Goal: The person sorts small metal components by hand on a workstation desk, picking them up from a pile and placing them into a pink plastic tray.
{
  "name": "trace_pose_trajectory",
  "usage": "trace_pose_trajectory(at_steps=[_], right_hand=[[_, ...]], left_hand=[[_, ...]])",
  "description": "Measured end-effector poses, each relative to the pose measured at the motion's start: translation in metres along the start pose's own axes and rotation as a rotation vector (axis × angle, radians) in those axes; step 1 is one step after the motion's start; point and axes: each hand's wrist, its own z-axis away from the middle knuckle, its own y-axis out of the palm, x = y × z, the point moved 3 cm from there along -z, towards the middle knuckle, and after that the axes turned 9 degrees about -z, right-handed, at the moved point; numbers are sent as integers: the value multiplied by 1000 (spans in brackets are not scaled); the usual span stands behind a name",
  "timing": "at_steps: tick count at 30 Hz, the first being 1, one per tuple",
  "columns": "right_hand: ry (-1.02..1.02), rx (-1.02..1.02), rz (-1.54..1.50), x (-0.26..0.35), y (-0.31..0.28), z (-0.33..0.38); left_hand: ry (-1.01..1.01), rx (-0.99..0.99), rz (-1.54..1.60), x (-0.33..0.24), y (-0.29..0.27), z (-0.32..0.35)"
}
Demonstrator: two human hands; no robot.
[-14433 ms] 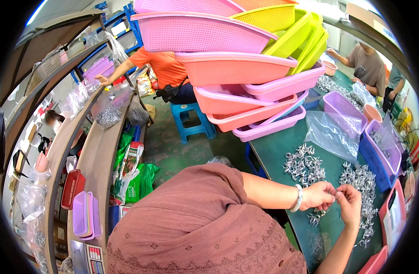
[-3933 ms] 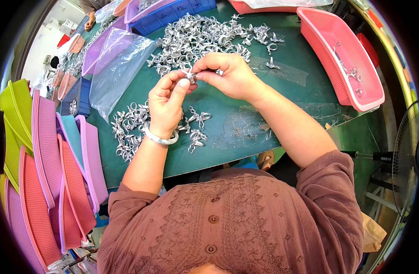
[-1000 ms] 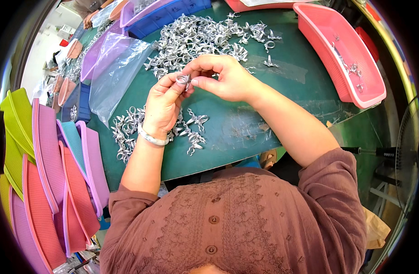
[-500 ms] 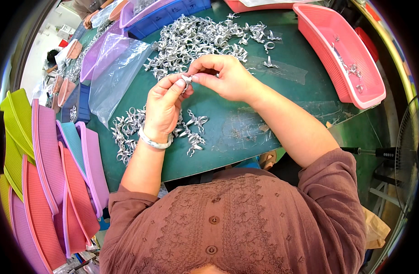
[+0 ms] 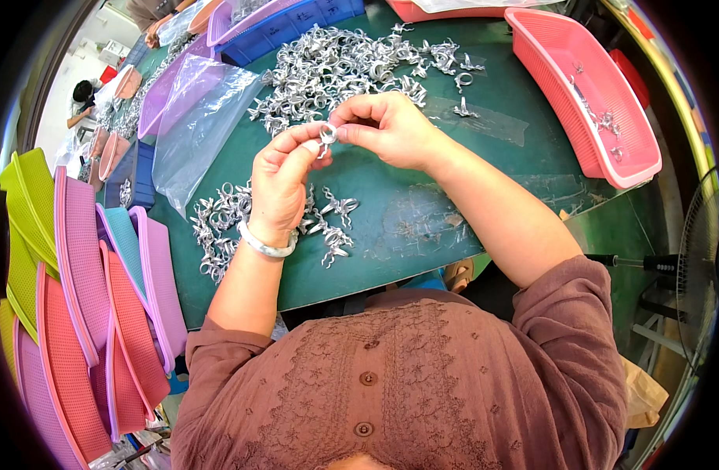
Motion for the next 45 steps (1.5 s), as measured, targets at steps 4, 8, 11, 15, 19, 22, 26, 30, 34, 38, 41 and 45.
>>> trace_pose_trajectory(at_steps=[4,8,11,15,19,22,26,30,34,38,41,45], right_hand=[[-12,-9,41,4,-9,-4],[-3,-236,292,-3,-29,-9],[-75,-196,455,0,-26,-8],[-223,-17,888,5,-24,-5],[-147,26,995,5,-25,-5],[-125,9,971,3,-30,-6],[-110,-100,828,3,-33,-7],[67,-207,457,-4,-38,-10],[141,-309,203,-4,-35,-9],[303,-199,-37,-2,-26,-6],[344,-114,-162,-4,-18,-3],[390,-56,-256,-8,-9,-1]], left_hand=[[61,64,-227,1,-5,0],[177,323,-749,-3,2,2],[372,518,-929,-2,9,5],[221,563,-912,-11,11,9],[175,472,-919,-11,12,9],[216,448,-916,-6,9,6],[171,313,-902,-4,6,5],[148,202,-862,2,2,3],[93,98,-813,2,-1,1],[124,-6,-676,0,-1,1],[162,-7,-623,-4,1,1],[202,33,-620,-3,0,1]])
